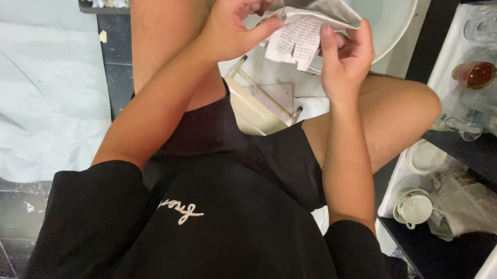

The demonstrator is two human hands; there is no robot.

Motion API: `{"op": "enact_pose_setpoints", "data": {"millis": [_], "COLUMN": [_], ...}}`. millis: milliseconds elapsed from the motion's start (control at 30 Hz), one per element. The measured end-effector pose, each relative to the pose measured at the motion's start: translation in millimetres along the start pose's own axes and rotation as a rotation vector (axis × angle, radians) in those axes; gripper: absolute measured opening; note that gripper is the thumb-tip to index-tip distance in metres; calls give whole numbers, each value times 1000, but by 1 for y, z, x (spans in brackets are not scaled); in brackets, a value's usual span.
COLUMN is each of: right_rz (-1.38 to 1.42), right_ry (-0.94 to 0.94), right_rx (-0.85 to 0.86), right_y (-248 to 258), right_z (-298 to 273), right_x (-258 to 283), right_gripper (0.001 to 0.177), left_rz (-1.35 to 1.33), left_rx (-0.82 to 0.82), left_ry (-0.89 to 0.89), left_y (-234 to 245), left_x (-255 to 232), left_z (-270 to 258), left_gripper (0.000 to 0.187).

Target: The person sits and repeatedly wraps small ceramic cups and saucers with newspaper. They fold the paper around each item, place the wrapped bundle into a white bucket, and continue with additional items from a nearby shelf.

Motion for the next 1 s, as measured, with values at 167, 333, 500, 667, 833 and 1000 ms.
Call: {"op": "enact_pose_setpoints", "data": {"millis": [167, 333, 500, 667, 833, 1000], "right_rz": [-171, -208, 228, 102, -285, -307], "right_ry": [174, 83, -116, -143, -49, 75], "right_rx": [93, 92, 67, 162, 36, -7], "right_y": [0, 6, 1, -9, -2, -4], "right_z": [-4, -4, -3, 7, -5, -2], "right_x": [0, -10, -16, -16, -22, -15], "right_gripper": [19, 18, 19, 19, 14, 12], "left_rz": [51, 232, 220, 147, 439, 511], "left_rx": [61, 63, 1, -43, -24, -18], "left_ry": [-60, -110, -48, -76, -108, -21], "left_y": [5, 5, 6, 8, 1, -1], "left_x": [-12, -23, -23, -30, -36, -23], "left_z": [4, 5, 4, 4, 1, 3], "left_gripper": [30, 38, 36, 36, 40, 19]}}
Point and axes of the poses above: each hand's wrist, its own z-axis towards the middle knuckle, its own y-axis out of the back of the hand, x = y × z, the point moved 2 cm from there along z, towards the middle knuckle, and after that the axes turned 14 degrees about x, right-handed, at the moved point
